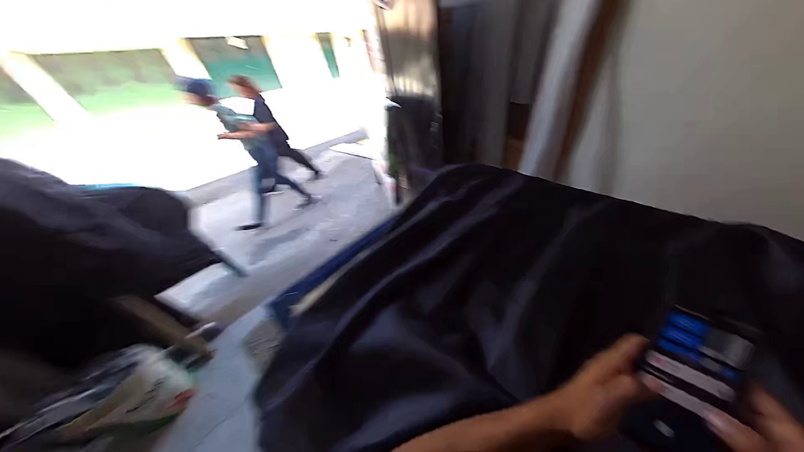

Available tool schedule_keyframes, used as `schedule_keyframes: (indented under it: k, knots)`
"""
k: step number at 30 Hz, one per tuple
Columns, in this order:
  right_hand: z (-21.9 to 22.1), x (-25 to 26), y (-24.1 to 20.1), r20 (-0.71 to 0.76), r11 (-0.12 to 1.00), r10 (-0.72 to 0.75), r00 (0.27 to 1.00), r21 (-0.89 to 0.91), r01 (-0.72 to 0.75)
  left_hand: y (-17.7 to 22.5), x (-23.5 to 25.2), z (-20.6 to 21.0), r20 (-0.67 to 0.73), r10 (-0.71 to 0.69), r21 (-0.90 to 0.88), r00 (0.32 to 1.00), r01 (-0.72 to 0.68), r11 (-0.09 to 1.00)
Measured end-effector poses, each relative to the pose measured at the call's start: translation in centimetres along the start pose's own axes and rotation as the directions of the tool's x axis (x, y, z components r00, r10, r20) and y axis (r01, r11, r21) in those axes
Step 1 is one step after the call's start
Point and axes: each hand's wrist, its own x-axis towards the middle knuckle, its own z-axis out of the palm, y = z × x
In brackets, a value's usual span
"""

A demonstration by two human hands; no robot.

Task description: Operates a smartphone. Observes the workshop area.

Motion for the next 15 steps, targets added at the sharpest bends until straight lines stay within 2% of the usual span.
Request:
schedule_keyframes:
  k: [3, 7, 15]
  knots:
    - [1.6, 0.5, -0.2, -0.157, 1.000, 0.011, 0.988, -0.008, -0.012, 0.0, 0.1, -0.4, 0.117, -0.086, -0.128, 0.989, 0.101, 0.987]
    - [1.4, 0.5, -0.9, -0.131, 0.997, 0.070, 0.989, 0.025, -0.068, -0.3, 0.1, -0.6, 0.145, -0.159, -0.193, 0.977, 0.185, 0.964]
    - [1.6, 0.4, -2.2, -0.111, 0.997, 0.075, 0.991, 0.032, -0.072, -0.1, 0.1, -0.2, 0.164, -0.177, -0.258, 0.971, 0.215, 0.942]
